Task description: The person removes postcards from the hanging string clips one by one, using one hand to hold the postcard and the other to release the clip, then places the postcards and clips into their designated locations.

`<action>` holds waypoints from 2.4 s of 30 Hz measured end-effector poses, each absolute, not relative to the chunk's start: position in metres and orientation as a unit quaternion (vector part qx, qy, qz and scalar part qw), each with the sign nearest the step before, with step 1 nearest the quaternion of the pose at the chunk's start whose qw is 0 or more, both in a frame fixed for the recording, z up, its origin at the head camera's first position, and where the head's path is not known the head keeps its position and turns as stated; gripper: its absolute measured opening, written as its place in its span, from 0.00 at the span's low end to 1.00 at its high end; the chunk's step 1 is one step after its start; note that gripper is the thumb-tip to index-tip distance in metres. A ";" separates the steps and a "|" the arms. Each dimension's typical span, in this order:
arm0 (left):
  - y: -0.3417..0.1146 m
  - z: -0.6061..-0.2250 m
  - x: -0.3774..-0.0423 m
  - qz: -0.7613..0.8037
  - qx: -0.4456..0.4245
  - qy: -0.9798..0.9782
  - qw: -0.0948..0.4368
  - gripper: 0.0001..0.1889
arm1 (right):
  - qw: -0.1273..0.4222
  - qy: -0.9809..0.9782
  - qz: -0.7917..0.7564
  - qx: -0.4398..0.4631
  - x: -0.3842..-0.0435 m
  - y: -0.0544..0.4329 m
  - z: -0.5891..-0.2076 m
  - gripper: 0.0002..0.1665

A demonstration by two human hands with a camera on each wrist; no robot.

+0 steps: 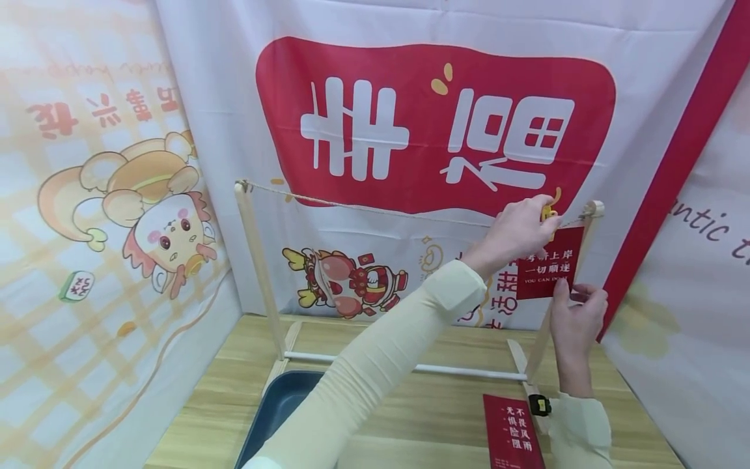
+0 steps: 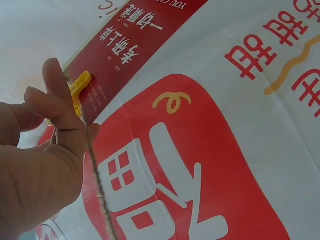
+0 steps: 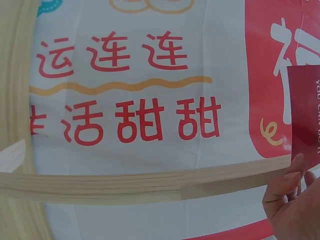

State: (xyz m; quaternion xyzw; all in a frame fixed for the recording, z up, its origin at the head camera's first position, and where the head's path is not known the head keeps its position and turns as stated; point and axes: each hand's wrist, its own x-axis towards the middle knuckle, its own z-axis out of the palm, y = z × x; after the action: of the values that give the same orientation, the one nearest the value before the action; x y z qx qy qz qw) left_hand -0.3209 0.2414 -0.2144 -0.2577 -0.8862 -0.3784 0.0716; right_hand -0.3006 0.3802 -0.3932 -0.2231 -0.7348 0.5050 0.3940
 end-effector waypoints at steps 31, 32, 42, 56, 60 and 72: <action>0.242 -0.222 -0.326 -0.444 -0.224 -0.865 0.069 0.10 | 0.454 -0.715 0.483 -0.223 -0.306 0.378 -0.395 0.24; 0.242 -0.223 -0.326 -0.442 -0.223 -0.866 0.070 0.09 | 0.465 -0.710 0.481 -0.220 -0.306 0.377 -0.395 0.24; 0.243 -0.224 -0.328 -0.430 -0.230 -0.869 0.084 0.08 | 0.495 -0.705 0.467 -0.199 -0.301 0.370 -0.397 0.18; 0.229 -0.219 -0.333 -0.455 -0.259 -0.841 0.136 0.12 | 0.367 -0.824 0.425 -0.071 -0.312 0.351 -0.418 0.15; 0.225 -0.219 -0.329 -0.459 -0.262 -0.838 0.132 0.12 | 0.201 -0.907 0.366 0.045 -0.315 0.330 -0.436 0.15; 0.214 -0.212 -0.316 -0.463 -0.329 -0.812 0.133 0.16 | 0.081 -0.914 0.292 0.269 -0.318 0.274 -0.498 0.06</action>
State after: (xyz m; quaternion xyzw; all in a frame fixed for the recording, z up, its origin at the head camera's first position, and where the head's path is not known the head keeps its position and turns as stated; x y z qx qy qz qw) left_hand -0.3158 0.2136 -0.2121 -0.3294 -0.8122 -0.4629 0.1327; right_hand -0.3177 0.2737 -0.4982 0.2687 -0.9143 0.2920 0.0808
